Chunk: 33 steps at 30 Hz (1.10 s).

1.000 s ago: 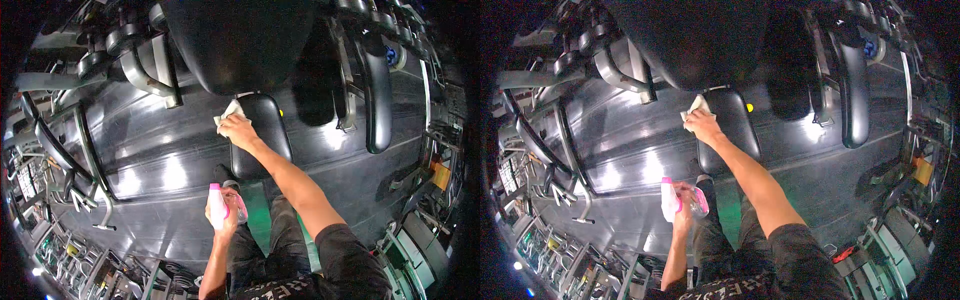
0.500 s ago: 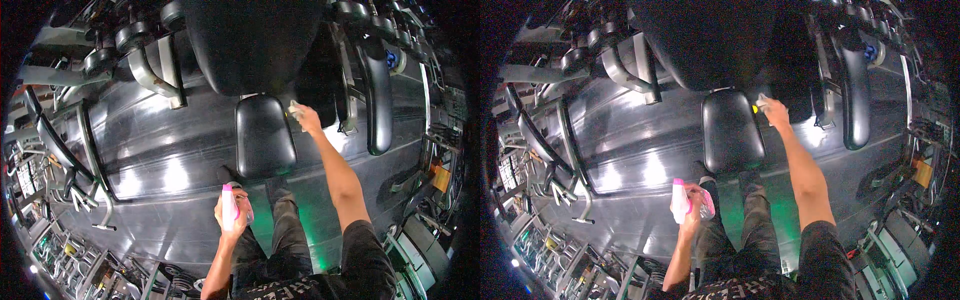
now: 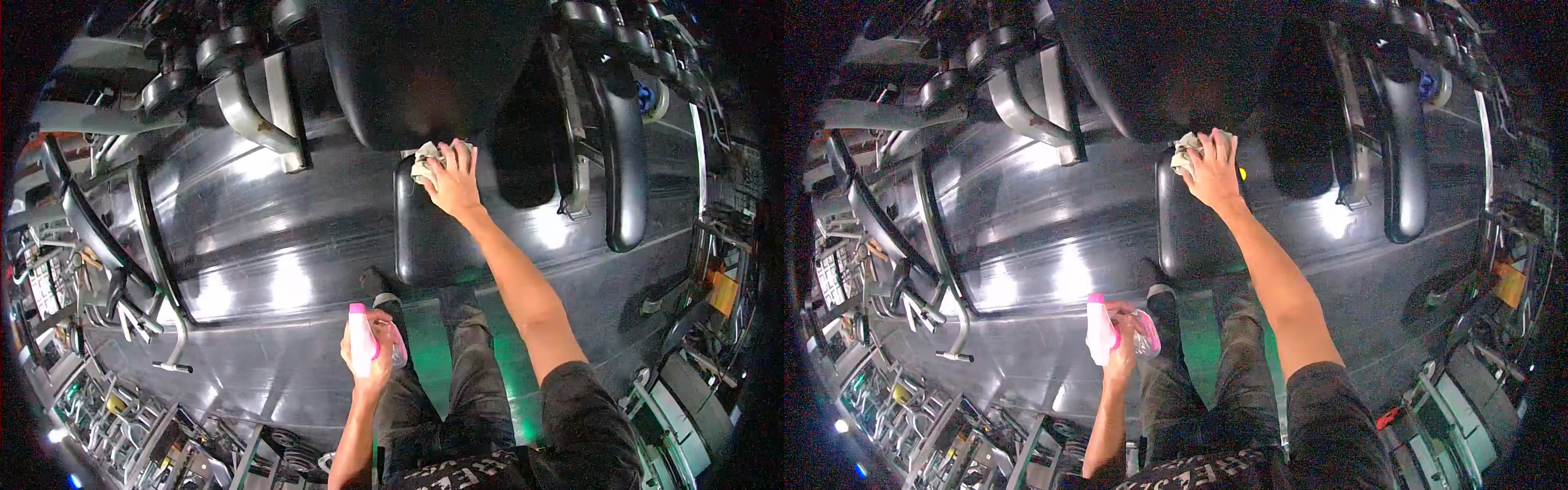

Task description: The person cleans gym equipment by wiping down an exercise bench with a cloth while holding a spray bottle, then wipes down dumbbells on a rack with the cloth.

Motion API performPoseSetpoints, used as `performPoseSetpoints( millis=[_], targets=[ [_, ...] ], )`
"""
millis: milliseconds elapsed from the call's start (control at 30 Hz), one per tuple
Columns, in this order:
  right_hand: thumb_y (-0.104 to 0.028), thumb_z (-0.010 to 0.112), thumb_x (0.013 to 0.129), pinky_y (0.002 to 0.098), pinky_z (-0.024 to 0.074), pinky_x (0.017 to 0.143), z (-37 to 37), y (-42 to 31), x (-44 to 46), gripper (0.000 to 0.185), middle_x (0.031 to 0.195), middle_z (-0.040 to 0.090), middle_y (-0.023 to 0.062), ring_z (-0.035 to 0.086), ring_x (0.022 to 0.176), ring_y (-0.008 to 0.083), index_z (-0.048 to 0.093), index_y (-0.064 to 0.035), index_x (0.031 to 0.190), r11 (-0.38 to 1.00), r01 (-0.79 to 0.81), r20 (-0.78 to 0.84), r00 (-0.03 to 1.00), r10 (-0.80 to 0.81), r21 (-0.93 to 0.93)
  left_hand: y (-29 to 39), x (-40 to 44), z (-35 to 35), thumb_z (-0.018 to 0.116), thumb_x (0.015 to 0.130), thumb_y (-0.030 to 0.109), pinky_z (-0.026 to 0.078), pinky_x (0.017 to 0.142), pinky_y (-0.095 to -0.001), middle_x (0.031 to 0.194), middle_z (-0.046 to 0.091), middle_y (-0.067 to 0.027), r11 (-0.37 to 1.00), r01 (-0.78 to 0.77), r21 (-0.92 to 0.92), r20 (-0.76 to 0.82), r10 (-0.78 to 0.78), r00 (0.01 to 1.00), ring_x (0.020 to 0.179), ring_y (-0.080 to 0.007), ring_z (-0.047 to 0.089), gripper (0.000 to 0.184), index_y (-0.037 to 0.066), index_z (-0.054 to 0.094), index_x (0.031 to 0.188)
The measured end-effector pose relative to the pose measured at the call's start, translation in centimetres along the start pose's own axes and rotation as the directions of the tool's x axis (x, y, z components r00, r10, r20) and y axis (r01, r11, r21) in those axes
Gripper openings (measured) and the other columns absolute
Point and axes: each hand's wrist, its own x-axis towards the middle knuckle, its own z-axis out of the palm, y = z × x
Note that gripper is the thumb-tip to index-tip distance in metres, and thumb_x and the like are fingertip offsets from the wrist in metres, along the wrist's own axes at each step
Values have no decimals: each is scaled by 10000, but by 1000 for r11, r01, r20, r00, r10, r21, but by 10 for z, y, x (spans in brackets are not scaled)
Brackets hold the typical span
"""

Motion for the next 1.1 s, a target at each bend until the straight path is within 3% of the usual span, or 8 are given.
performPoseSetpoints(
  millis=[100, 300, 500, 667, 767, 900, 1033, 1100],
  targets=[
    [-492, 649, 777, 586, 199, 1105, -9, 5, 0, 604, 1404, 374, 181, 270, 1350, 399, 574, -74, 1206, 995, 62, 22, 998, -64, 81, 4, 1, 3, 582, 804, -26, 494, 584, -262, 800, 638, -84, 997, 49, -62, -16, -50, 999, 606, -124, 613, 126, -24, 591, 929],
    [-190, 650, 844, 403, 420, 1011, 4, 28, -6, 488, 1374, 458, 145, 428, 1281, 324, 478, -127, 1296, 947, 52, 121, 988, -95, 316, -14, -2, 2, 587, 811, -22, 493, 575, -262, 778, 641, -88, 993, -65, -99, -26, 63, 998, 603, -123, 616, 117, -22, 586, 927],
    [-193, 650, 835, 455, 490, 879, -1, 12, 20, 579, 1221, 561, 212, 558, 1064, 440, 380, -129, 1343, 741, -279, 108, 957, 271, 611, -8, -1, -6, 597, 841, 1, 496, 574, -271, 774, 643, -88, 996, 0, -92, -40, -4, 999, 596, -121, 615, 97, -32, 574, 930],
    [-464, 650, 806, 610, 206, 1082, 16, 2, 17, 639, 1424, 374, 177, 347, 1321, 379, 457, -156, 1330, 989, -30, 132, 991, 11, 143, -4, 1, -11, 596, 828, 0, 495, 583, -268, 826, 648, -96, 995, 22, -101, -109, -33, 993, 600, -135, 618, 124, -35, 566, 943],
    [-477, 616, 827, 592, 221, 1088, 30, -4, 25, 596, 1366, 433, 177, 374, 1302, 380, 468, -185, 1326, 956, -218, 200, 963, 178, 198, -1, 0, -11, 594, 795, -6, 500, 604, -280, 844, 647, -109, 986, 92, -138, -136, -111, 985, 634, -149, 622, 102, -23, 582, 895],
    [-306, 659, 833, 537, 334, 1017, 42, -7, 17, 491, 1279, 499, 184, 432, 1246, 370, 486, -161, 1269, 985, -93, 33, 995, 89, 145, -7, -4, -12, 587, 764, -13, 503, 630, -294, 849, 643, -121, 996, 81, -38, -129, -86, 988, 676, -163, 620, 57, -9, 594, 820],
    [-241, 695, 803, 529, 368, 984, 30, 2, 8, 512, 1269, 505, 186, 438, 1234, 369, 475, -126, 1251, 753, -269, 148, 963, 226, 600, -19, -12, -16, 582, 756, -18, 503, 661, -306, 860, 644, -119, 985, 121, -122, -67, -129, 989, 704, -172, 614, 27, 0, 593, 773],
    [-254, 702, 799, 520, 377, 986, 33, 6, 3, 540, 1309, 472, 208, 410, 1248, 402, 468, -122, 1267, 680, -136, 16, 984, 180, 721, -27, -16, -23, 588, 758, -16, 501, 658, -302, 864, 644, -122, 991, 93, -100, -54, -99, 994, 709, -168, 612, 33, 1, 598, 784]
  ],
)
